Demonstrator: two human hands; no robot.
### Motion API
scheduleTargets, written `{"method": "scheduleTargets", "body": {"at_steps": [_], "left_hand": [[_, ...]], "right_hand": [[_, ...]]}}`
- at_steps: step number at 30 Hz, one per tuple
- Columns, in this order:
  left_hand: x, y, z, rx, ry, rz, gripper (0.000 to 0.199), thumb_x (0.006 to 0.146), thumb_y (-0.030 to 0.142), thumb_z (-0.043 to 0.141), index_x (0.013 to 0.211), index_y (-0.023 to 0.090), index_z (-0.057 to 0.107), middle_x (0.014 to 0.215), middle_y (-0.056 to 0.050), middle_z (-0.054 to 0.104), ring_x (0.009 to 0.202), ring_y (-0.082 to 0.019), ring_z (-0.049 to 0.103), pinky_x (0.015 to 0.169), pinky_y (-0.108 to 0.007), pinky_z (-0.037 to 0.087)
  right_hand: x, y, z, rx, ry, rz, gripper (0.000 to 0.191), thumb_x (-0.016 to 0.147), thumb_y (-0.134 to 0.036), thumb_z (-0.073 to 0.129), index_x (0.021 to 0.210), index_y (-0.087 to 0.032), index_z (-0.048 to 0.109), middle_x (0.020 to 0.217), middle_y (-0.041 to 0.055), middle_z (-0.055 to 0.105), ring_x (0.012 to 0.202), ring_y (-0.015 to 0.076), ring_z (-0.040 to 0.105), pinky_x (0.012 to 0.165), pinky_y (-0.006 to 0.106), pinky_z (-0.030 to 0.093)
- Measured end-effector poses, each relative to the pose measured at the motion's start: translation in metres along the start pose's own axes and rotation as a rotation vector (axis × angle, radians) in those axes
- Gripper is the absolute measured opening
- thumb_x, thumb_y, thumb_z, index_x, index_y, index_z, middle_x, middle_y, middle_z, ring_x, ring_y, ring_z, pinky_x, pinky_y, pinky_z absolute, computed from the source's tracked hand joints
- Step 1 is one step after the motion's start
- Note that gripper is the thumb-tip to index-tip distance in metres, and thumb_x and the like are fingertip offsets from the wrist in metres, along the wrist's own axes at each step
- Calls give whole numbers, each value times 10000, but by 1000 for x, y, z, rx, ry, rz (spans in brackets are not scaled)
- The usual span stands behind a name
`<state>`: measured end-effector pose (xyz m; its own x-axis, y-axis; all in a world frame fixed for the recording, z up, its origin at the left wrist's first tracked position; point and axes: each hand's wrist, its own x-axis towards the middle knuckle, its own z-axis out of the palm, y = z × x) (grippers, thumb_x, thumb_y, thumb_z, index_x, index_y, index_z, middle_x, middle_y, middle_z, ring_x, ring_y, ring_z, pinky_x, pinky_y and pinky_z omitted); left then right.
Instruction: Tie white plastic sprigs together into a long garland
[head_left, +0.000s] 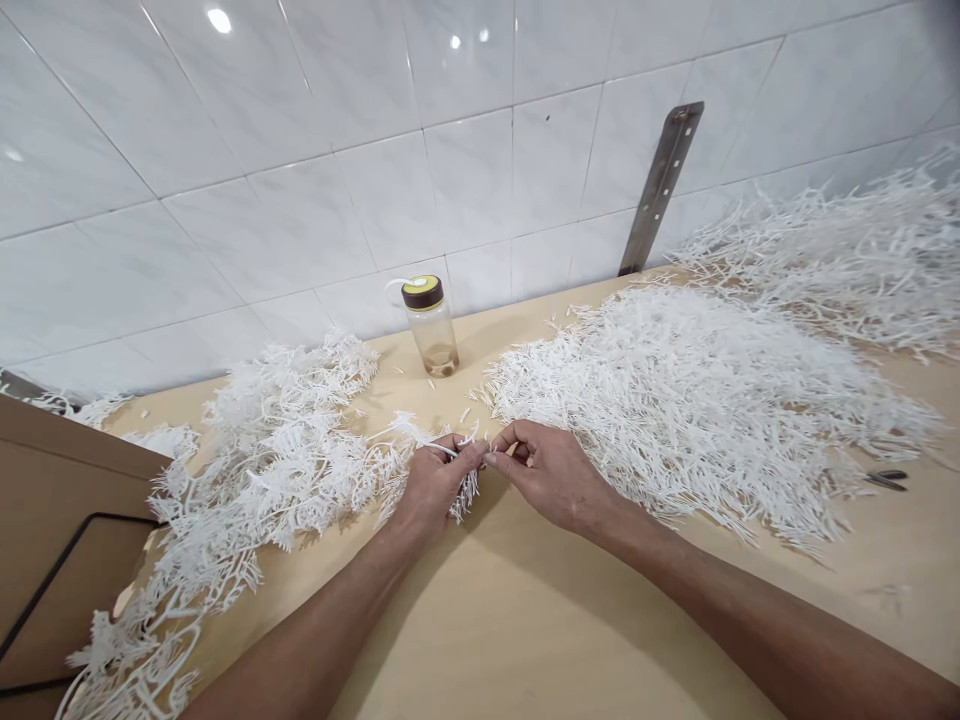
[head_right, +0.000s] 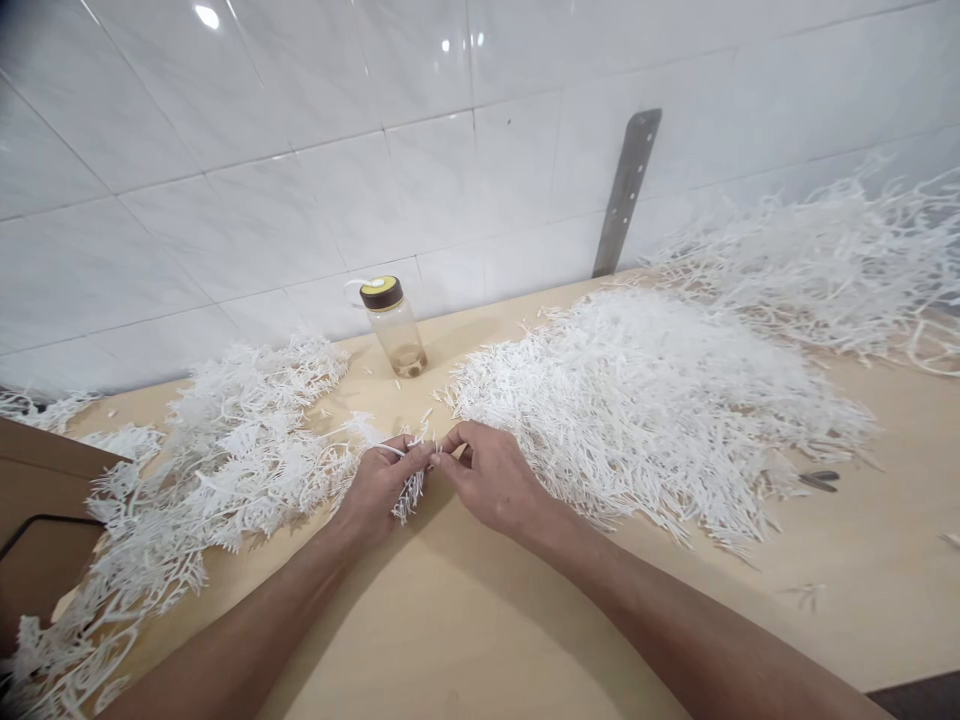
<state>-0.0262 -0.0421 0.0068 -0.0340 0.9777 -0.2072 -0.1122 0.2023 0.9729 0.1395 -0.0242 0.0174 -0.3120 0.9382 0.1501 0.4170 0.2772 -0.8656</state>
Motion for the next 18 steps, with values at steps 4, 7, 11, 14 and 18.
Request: {"method": "scheduleTargets", "body": {"at_steps": [4, 7, 11, 14, 18], "left_hand": [[-1, 2, 2, -34, 0, -14, 419, 634, 495, 846, 680, 159, 598, 534, 42, 537, 450, -73, 420, 451, -218, 280], [-1, 3, 2, -49, 1, -24, 425, 645, 505, 837, 681, 164, 585, 523, 38, 542, 438, -75, 422, 442, -217, 286], [0, 2, 1, -69, -13, -20, 422, 635, 483, 852, 706, 164, 585, 550, 31, 560, 466, -78, 448, 455, -210, 307], [1, 0, 0, -67, -25, -16, 414, 651, 482, 844, 721, 165, 587, 564, 31, 564, 472, -78, 453, 460, -209, 310], [1, 1, 0, -71, -25, -6, 410, 638, 476, 853, 744, 166, 606, 575, 37, 564, 475, -77, 460, 471, -212, 317]], "right_hand": [[1, 0, 0, 3, 12, 16, 142, 844, -315, 606, 787, -200, 668, 653, -4, 639, 562, 136, 535, 516, 256, 394], [1, 0, 0, -1, -18, 27, 173, 847, -343, 605, 792, -199, 684, 667, 3, 647, 576, 140, 541, 523, 260, 405], [1, 0, 2, 42, -23, 21, 165, 837, -328, 605, 764, -197, 673, 689, 7, 649, 599, 140, 563, 533, 255, 421], [1, 0, 2, 115, -60, 79, 160, 834, -340, 601, 794, -194, 651, 666, -12, 622, 496, 113, 533, 471, 244, 411], [1, -3, -1, 180, -159, 179, 212, 847, -392, 599, 799, -187, 622, 623, -41, 560, 397, 93, 517, 404, 229, 402]]}}
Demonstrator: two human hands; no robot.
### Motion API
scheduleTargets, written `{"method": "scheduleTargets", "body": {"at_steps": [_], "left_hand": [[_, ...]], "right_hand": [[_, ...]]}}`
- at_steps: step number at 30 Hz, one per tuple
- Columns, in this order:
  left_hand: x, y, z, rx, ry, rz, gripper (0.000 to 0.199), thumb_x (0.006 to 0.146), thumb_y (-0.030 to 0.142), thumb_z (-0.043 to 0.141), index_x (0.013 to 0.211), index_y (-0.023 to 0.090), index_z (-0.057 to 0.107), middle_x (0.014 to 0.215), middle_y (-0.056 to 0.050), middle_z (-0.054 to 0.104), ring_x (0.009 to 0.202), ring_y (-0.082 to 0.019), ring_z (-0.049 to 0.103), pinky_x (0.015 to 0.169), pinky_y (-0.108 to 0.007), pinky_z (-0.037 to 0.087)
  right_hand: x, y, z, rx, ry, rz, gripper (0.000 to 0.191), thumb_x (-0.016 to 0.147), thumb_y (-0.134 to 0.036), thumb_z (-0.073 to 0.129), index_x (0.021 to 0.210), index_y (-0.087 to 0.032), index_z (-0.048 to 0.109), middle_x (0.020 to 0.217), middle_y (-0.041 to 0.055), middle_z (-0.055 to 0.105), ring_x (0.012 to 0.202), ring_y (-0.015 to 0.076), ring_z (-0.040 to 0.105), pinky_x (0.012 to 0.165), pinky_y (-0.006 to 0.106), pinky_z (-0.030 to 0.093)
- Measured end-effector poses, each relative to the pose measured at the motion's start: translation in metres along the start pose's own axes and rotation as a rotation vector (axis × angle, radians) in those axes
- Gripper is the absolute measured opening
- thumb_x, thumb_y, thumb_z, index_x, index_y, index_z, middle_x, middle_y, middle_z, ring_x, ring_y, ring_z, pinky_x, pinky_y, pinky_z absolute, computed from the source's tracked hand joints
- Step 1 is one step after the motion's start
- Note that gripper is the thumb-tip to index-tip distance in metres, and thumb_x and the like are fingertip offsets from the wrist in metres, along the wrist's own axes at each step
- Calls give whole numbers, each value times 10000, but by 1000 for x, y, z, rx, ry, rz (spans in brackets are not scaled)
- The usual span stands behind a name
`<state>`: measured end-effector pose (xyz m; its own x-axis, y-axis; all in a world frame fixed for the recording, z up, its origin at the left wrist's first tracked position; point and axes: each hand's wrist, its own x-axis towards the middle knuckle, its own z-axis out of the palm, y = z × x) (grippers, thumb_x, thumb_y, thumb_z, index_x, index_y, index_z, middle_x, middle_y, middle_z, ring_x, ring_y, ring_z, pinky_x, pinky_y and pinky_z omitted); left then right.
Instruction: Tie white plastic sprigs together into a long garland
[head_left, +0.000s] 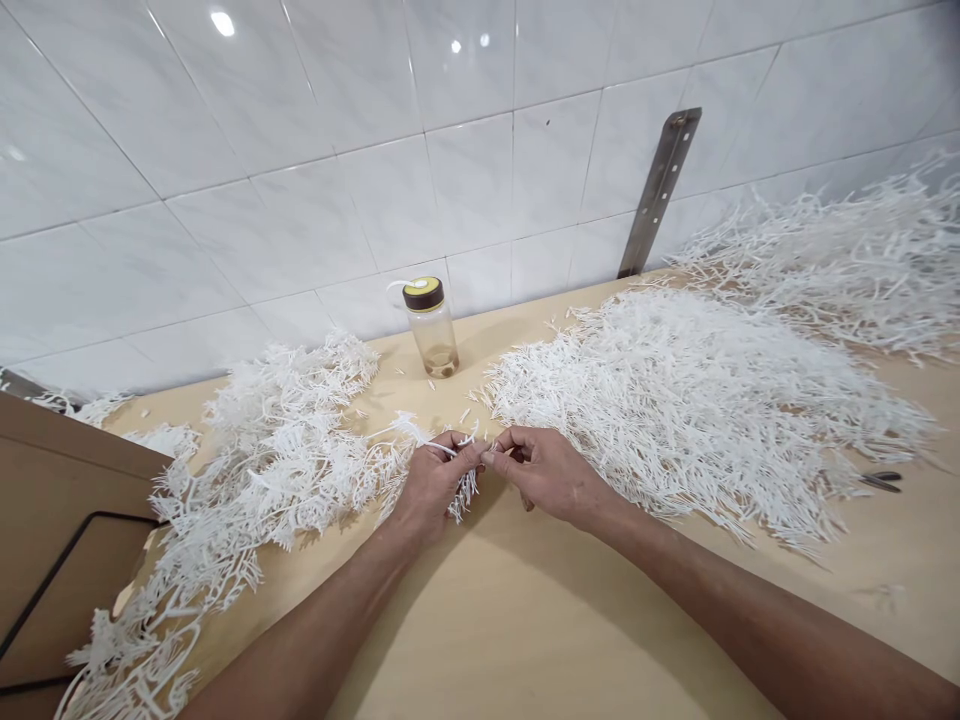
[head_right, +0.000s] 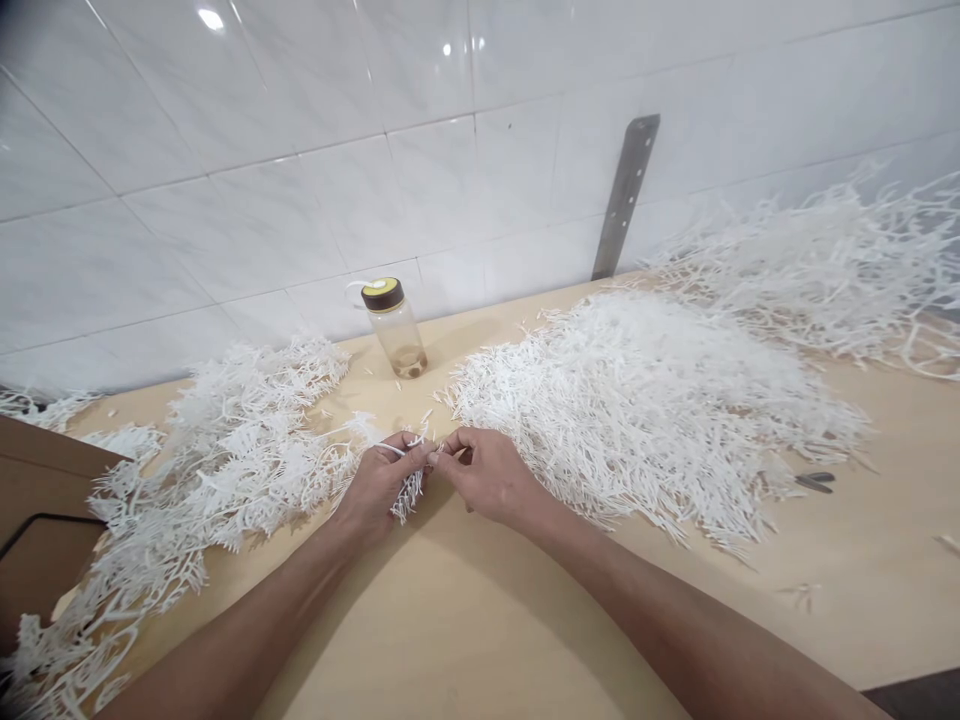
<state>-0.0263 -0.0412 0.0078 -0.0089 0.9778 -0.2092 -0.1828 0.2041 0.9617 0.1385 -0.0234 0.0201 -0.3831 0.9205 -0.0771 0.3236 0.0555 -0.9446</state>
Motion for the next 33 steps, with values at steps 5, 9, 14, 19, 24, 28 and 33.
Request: {"method": "scheduleTargets", "body": {"at_steps": [5, 9, 14, 19, 24, 28, 33], "left_hand": [[1, -1, -1, 22, -4, -9, 399, 647, 479, 844, 766, 159, 636, 584, 33, 572, 483, -81, 462, 475, -219, 314], [4, -3, -4, -2, 3, -19, 386, 642, 458, 849, 734, 151, 633, 561, 31, 556, 487, -82, 457, 477, -219, 311], [6, -2, -7, -38, -21, -57, 373, 641, 427, 850, 693, 143, 615, 554, 13, 570, 496, -94, 487, 486, -223, 340], [6, -1, -7, -86, -28, -79, 369, 616, 380, 868, 675, 147, 588, 553, 22, 555, 492, -90, 486, 487, -221, 351], [7, -1, -4, -84, 39, -25, 379, 622, 394, 862, 678, 156, 572, 541, 37, 539, 476, -86, 475, 470, -215, 343], [7, 0, -4, -71, 46, -7, 375, 666, 418, 839, 684, 156, 572, 545, 40, 532, 473, -80, 461, 474, -215, 355], [6, -3, -6, -95, 22, -33, 382, 651, 427, 859, 702, 147, 604, 563, 27, 558, 484, -87, 494, 488, -221, 374]], "right_hand": [[2, -1, -2, 88, -6, -19, 223, 839, -384, 608, 745, -183, 602, 668, -42, 547, 402, 68, 499, 395, 212, 413], [5, 5, 2, 125, -17, -41, 188, 842, -355, 601, 756, -188, 609, 666, -40, 565, 397, 68, 489, 392, 215, 399], [4, 12, 11, -74, 195, -327, 92, 842, -212, 587, 766, -193, 635, 750, 9, 623, 561, 110, 548, 501, 238, 448], [0, 13, 15, -280, 255, -716, 158, 910, -107, 492, 832, -183, 606, 886, 64, 624, 746, 148, 581, 692, 295, 518], [-11, 7, 23, -444, 188, -865, 200, 970, -114, 421, 864, -173, 581, 895, 89, 635, 867, 192, 588, 760, 341, 526], [-17, 2, 29, -408, 92, -868, 171, 957, -126, 437, 839, -181, 549, 838, 60, 617, 806, 180, 577, 703, 313, 512], [-3, 10, 0, -388, 389, -606, 93, 907, -134, 487, 859, -182, 550, 800, 40, 604, 654, 148, 551, 596, 281, 454]]}}
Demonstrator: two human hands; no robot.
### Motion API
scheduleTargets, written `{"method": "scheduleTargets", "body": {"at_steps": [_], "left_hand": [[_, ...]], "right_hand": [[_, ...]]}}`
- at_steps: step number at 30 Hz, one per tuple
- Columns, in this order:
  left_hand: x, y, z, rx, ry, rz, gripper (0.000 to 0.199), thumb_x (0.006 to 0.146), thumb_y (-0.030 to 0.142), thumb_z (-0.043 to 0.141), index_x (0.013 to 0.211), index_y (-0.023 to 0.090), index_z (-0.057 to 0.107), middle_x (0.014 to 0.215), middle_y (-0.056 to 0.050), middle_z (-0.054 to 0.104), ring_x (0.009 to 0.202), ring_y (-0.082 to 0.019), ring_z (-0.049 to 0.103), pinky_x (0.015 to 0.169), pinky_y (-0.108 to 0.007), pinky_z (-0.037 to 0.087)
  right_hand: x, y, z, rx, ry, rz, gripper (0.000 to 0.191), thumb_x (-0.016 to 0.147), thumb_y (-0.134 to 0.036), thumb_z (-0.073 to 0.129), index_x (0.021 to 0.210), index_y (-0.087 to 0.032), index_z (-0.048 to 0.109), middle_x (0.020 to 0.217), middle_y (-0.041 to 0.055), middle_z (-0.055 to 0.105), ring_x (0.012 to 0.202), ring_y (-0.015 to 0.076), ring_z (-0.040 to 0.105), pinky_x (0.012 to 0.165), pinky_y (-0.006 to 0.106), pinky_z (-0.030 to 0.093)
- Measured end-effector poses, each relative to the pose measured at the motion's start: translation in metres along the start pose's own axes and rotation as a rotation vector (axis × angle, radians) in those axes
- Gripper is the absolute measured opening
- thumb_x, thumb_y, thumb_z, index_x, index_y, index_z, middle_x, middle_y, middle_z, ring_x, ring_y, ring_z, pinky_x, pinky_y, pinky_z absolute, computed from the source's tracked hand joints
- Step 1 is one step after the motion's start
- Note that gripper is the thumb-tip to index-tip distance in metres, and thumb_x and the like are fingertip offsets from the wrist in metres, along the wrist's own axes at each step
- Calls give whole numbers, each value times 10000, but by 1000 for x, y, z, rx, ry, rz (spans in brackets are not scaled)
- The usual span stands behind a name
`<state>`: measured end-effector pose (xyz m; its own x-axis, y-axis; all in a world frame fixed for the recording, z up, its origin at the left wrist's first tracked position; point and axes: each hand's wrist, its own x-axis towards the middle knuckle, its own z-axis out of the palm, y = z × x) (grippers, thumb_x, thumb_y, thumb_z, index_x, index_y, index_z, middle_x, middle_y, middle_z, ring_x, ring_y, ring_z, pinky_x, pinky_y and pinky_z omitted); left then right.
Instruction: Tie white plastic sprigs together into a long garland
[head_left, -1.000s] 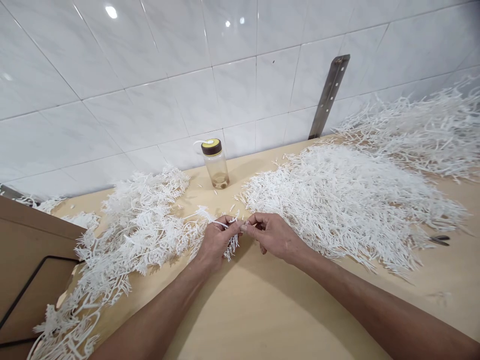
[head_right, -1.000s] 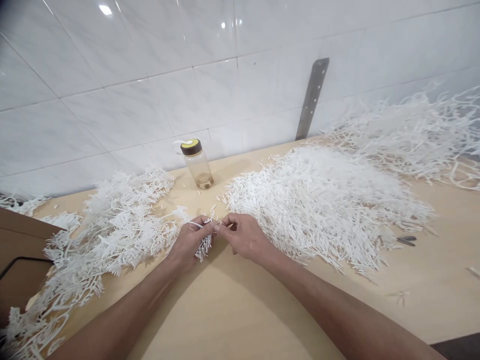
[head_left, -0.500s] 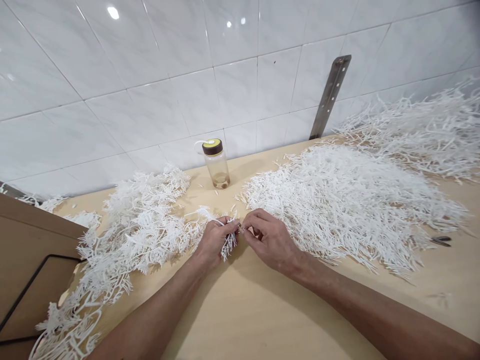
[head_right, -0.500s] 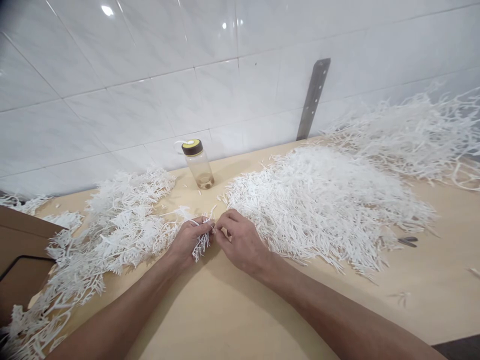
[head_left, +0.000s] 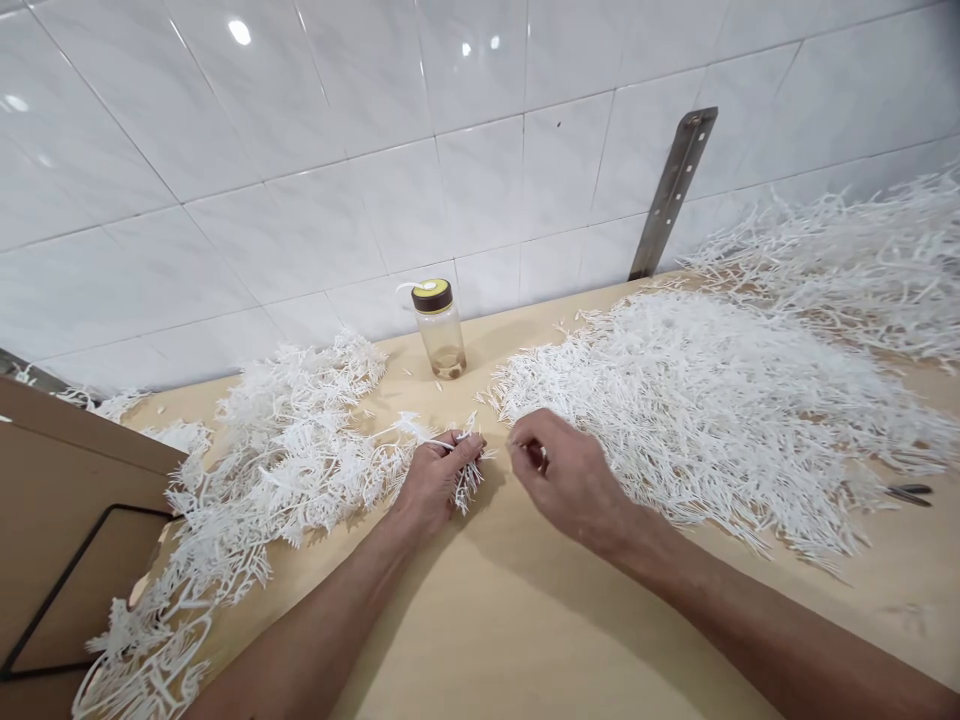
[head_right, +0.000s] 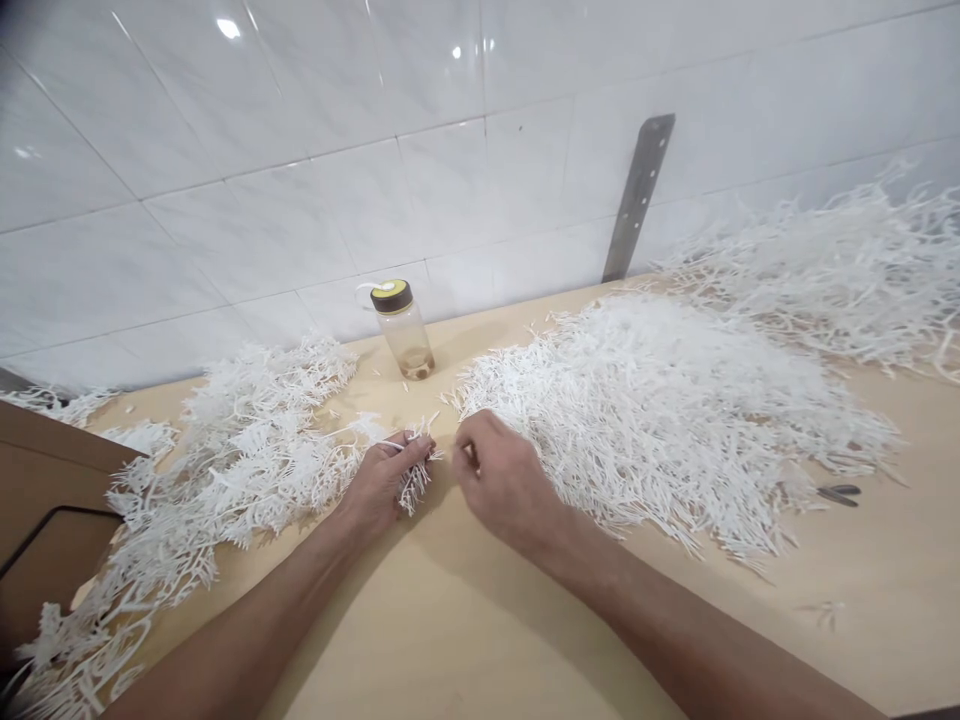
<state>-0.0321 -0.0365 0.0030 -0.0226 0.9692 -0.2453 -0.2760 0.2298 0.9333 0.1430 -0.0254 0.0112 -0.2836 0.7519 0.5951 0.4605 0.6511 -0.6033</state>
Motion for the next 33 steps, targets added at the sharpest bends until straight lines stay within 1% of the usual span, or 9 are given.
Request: {"method": "scheduleTargets", "body": {"at_steps": [3, 6, 10, 15, 20, 24, 26, 29, 33], "left_hand": [[0, 0, 0, 7, -27, -12, 369, 659, 432, 857, 733, 142, 642, 613, 0, 611, 528, -108, 552, 521, -232, 413], [0, 1, 1, 23, -23, -5, 373, 649, 440, 862, 738, 138, 663, 619, -5, 625, 531, -111, 558, 517, -232, 408], [-2, 0, 3, 39, -15, 19, 377, 650, 456, 857, 731, 138, 673, 594, 1, 613, 516, -104, 532, 512, -233, 383], [-3, 0, 3, 60, -54, 36, 380, 663, 460, 847, 777, 132, 691, 660, -24, 650, 580, -125, 568, 543, -239, 395], [-2, 0, 2, 96, 1, 26, 389, 676, 474, 833, 706, 145, 628, 547, 19, 563, 469, -84, 464, 455, -218, 315], [5, 1, 0, 4, 46, 60, 390, 644, 444, 858, 688, 156, 598, 562, 29, 565, 477, -85, 485, 472, -214, 354], [7, 3, 0, -23, 56, 37, 403, 612, 442, 878, 684, 154, 606, 560, 35, 558, 468, -82, 477, 465, -214, 353], [6, 4, 1, -22, 37, 39, 407, 645, 480, 856, 781, 128, 703, 655, 1, 606, 543, -91, 522, 519, -218, 398], [0, 2, 3, 38, 35, 30, 525, 783, 614, 689, 987, 139, 775, 846, -63, 667, 637, -114, 564, 560, -232, 438]], "right_hand": [[9, 17, -15, -212, 75, 120, 155, 856, -117, 499, 977, -150, 590, 909, 93, 651, 673, 175, 574, 616, 317, 447], [13, 16, -21, -200, -8, 222, 232, 878, -188, 515, 1077, -143, 625, 987, 111, 678, 659, 171, 588, 638, 329, 461], [9, -2, -11, 84, -273, 342, 217, 901, -362, 574, 958, -188, 692, 824, 43, 712, 635, 156, 604, 597, 282, 464], [6, -4, 2, 173, -310, 375, 167, 887, -248, 589, 749, -194, 666, 668, -11, 657, 584, 125, 555, 552, 243, 407], [1, -1, 6, 97, -209, 144, 148, 901, -137, 551, 779, -182, 620, 747, 6, 633, 668, 135, 559, 627, 264, 425], [-8, -16, 11, 68, -330, -118, 187, 941, -95, 469, 840, -173, 606, 834, 42, 633, 754, 158, 575, 693, 297, 454], [-10, -21, 12, 68, -376, -164, 184, 943, -99, 471, 841, -175, 603, 836, 39, 633, 750, 160, 578, 686, 299, 458], [-5, -16, 7, 54, -290, -70, 147, 930, -113, 513, 843, -183, 609, 844, 28, 639, 743, 152, 589, 679, 289, 460], [9, 10, -13, -132, -45, 79, 91, 893, -122, 553, 856, -175, 617, 825, 45, 646, 675, 160, 574, 629, 296, 438]]}}
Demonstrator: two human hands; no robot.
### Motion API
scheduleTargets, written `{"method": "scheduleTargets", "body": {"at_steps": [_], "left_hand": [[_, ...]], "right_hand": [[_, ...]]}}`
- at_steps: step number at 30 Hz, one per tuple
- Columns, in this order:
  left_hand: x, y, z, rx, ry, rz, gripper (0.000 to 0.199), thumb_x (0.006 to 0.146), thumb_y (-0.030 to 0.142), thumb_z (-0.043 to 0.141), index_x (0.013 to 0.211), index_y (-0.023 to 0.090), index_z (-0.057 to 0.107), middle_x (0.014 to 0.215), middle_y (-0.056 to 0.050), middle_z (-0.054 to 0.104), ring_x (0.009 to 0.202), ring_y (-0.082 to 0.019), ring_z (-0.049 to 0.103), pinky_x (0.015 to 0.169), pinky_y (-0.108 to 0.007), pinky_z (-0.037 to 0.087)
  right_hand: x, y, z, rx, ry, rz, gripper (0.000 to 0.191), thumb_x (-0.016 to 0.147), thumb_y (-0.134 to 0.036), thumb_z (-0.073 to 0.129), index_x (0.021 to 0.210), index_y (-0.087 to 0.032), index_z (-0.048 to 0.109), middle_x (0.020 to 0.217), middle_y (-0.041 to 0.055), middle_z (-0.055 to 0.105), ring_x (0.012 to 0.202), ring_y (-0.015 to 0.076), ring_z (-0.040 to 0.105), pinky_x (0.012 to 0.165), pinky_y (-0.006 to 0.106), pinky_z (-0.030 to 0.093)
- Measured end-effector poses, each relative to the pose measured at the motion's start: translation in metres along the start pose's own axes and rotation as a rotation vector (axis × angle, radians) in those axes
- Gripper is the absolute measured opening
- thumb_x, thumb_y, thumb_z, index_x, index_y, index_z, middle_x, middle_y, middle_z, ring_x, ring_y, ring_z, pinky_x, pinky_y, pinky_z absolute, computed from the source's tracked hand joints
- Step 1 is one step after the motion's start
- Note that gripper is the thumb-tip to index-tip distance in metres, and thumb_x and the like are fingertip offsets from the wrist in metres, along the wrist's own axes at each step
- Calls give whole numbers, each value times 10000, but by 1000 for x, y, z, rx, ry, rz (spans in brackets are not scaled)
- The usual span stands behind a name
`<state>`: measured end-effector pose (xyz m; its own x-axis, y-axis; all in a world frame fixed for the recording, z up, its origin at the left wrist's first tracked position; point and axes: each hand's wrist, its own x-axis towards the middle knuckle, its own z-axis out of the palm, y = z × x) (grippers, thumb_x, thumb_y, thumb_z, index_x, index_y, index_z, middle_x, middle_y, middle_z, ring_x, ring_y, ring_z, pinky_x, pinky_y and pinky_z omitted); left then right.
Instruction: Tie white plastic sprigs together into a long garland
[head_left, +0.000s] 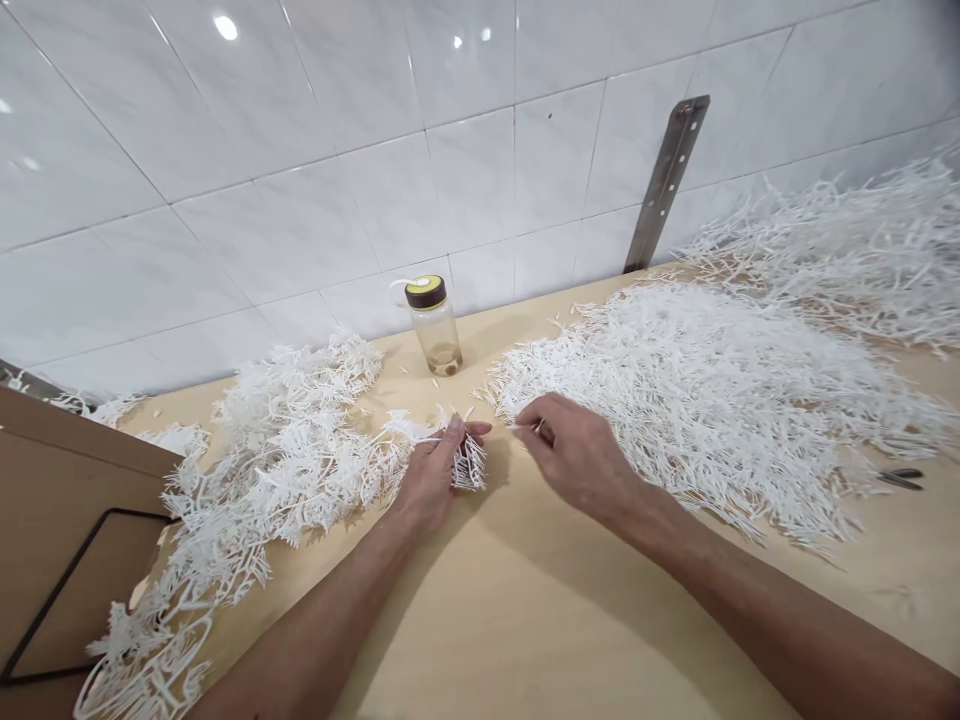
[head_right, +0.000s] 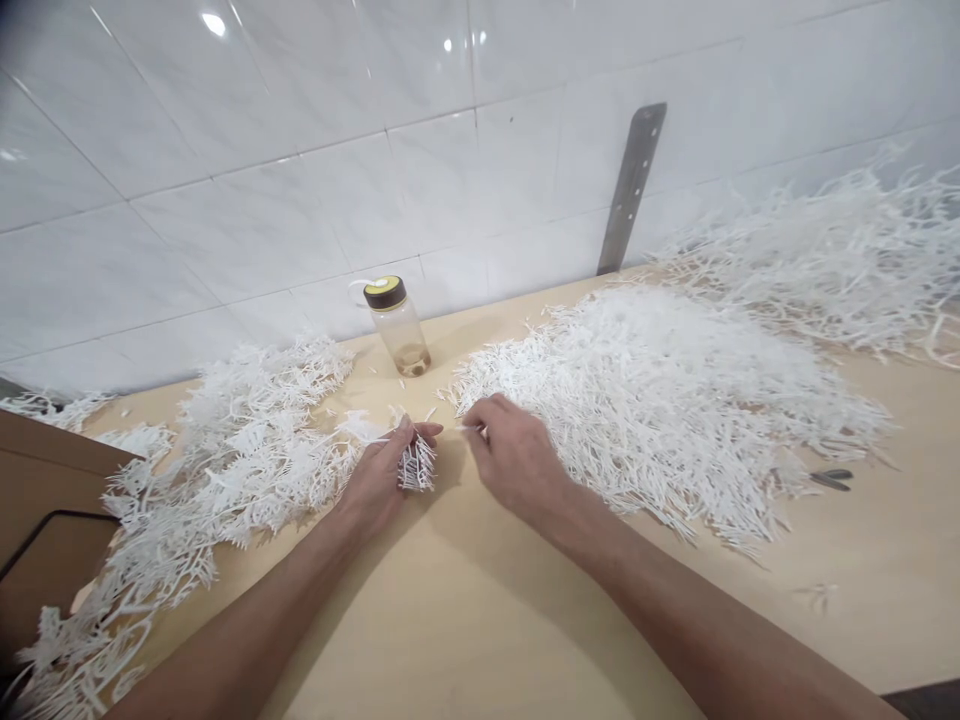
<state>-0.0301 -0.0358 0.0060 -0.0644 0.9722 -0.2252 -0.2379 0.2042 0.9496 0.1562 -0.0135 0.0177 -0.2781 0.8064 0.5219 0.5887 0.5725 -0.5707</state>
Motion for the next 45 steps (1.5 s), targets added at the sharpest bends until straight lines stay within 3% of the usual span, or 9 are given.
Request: {"method": "scheduleTargets", "body": {"at_steps": [4, 9, 14, 17, 21, 26, 30, 35, 45], "left_hand": [[-4, 0, 2, 60, -45, 18, 580, 848, 662, 572, 1192, 223, 731, 1136, -97, 681, 839, -168, 636, 706, -269, 507], [-10, 1, 6, 72, -168, 49, 570, 861, 632, 581, 1283, 261, 677, 1315, -97, 648, 1137, -247, 619, 943, -329, 492], [-13, 0, 9, 48, -292, 84, 529, 854, 568, 639, 1277, 252, 681, 1328, -83, 653, 1237, -267, 576, 1086, -371, 406], [-11, -2, 8, 18, -268, 57, 536, 841, 565, 659, 1267, 242, 686, 1275, -94, 680, 1174, -255, 613, 1033, -348, 442], [-9, -3, 8, 28, -140, 11, 539, 813, 604, 666, 1099, 155, 748, 966, -108, 742, 828, -202, 672, 733, -288, 516], [-11, 2, 10, 184, -1, -1, 490, 739, 616, 726, 792, 129, 719, 485, 36, 483, 391, -67, 354, 385, -222, 233], [-13, 5, 9, 192, -58, 13, 479, 713, 608, 752, 651, 148, 632, 473, 42, 439, 394, -63, 337, 397, -225, 203], [-9, 5, 1, 159, -227, -19, 385, 664, 472, 840, 813, 147, 700, 603, 12, 532, 512, -93, 446, 482, -216, 300], [-10, 6, -1, 168, -274, -47, 366, 734, 488, 779, 724, 136, 680, 603, 7, 497, 547, -97, 414, 528, -238, 277]], "right_hand": [[8, 13, -12, -90, 94, 126, 112, 869, -163, 566, 945, -145, 647, 966, 103, 673, 621, 155, 560, 635, 328, 444], [3, -5, -3, 263, -194, 163, 182, 922, -310, 546, 917, -213, 700, 840, 22, 716, 702, 162, 618, 647, 291, 460], [0, -15, 7, 454, -339, 233, 208, 889, -294, 551, 726, -191, 628, 667, -18, 618, 615, 131, 538, 583, 263, 411], [1, -15, 6, 504, -352, 274, 209, 854, -296, 578, 674, -192, 591, 621, -29, 572, 567, 117, 496, 537, 247, 390], [1, -15, 2, 564, -356, 406, 197, 869, -347, 556, 749, -196, 591, 651, -25, 578, 453, 88, 450, 413, 221, 363], [1, -13, 3, 522, -340, 443, 192, 854, -364, 595, 776, -188, 594, 673, -24, 586, 428, 75, 452, 406, 219, 383], [1, -12, 5, 515, -354, 450, 190, 854, -364, 596, 781, -189, 592, 683, -26, 593, 413, 72, 453, 401, 223, 396], [1, -11, 2, 533, -356, 455, 199, 858, -377, 595, 800, -187, 614, 672, -27, 600, 410, 75, 473, 389, 212, 401], [1, -9, -6, 440, -435, 338, 218, 928, -338, 513, 872, -191, 665, 623, -45, 563, 410, 88, 530, 451, 231, 424]]}}
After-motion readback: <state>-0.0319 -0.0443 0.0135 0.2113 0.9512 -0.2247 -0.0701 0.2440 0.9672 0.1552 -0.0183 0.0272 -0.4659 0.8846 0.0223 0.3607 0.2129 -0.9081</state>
